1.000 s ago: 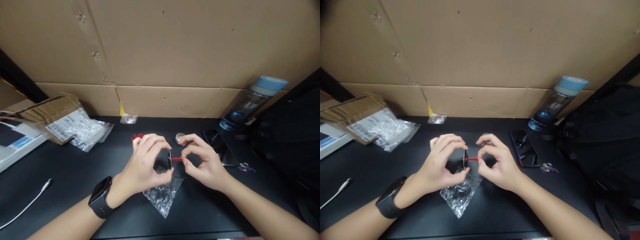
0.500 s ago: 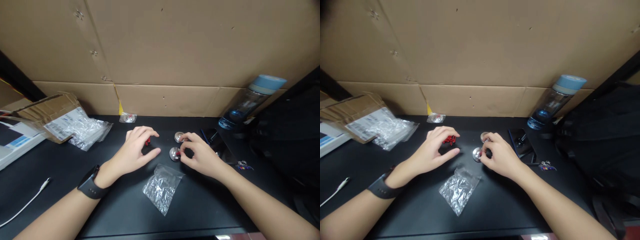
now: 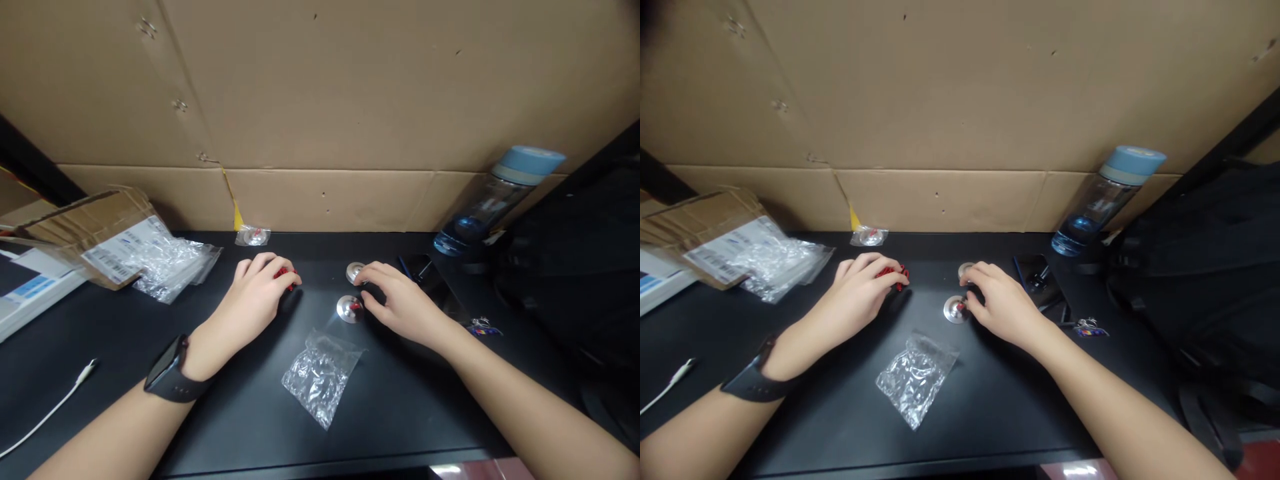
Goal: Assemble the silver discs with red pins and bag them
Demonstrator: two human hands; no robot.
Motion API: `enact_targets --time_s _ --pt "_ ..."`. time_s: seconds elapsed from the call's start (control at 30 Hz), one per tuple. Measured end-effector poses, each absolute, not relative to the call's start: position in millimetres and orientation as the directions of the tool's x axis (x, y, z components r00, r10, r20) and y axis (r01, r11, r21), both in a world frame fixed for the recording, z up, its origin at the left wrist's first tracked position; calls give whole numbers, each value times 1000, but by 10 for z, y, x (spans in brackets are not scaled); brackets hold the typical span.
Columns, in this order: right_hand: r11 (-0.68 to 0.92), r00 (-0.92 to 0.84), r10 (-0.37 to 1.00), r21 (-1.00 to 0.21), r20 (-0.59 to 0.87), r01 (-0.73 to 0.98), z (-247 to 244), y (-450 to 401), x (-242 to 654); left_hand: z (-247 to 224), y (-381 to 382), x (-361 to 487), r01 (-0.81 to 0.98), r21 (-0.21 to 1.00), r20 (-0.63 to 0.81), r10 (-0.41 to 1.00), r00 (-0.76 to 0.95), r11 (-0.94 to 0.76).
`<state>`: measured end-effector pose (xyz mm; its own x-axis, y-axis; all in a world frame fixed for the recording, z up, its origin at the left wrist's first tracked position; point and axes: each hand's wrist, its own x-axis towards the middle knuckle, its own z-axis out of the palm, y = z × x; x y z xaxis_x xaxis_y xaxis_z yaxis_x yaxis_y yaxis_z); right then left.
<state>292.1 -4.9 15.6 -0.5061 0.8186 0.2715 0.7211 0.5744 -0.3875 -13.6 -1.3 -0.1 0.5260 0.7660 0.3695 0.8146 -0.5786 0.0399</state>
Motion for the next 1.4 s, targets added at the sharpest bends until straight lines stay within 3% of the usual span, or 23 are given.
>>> enact_targets --time_s 0.17,0.37,0.47,0.6,0.73,0.87,1.2,1.4 --pt "583 -522 812 -392 260 712 157 -36 2937 23 -33 -85 777 121 348 759 550 -618" --pt "651 -627 754 -341 194 678 202 -102 2905 214 -156 28 530 469 248 681 689 -707" --pt "659 -615 752 -287 238 695 173 -89 2919 251 -207 61 472 543 241 668 704 -694" --pt "614 -532 782 -258 324 746 21 51 2976 194 -195 70 582 427 267 712 649 -692" --pt "576 -436 805 -355 402 737 -158 272 3019 81 -88 -12 797 223 382 803 458 -561" --pt "575 -457 814 -386 359 722 -170 367 3026 -5 9 -137 848 128 379 815 438 -514" --pt "538 -466 828 -205 312 818 -6 240 2998 -21 92 -156 828 53 384 777 499 -559" --pt "480 -381 852 -246 360 842 61 206 3000 -3 70 -128 829 75 374 787 491 -554"
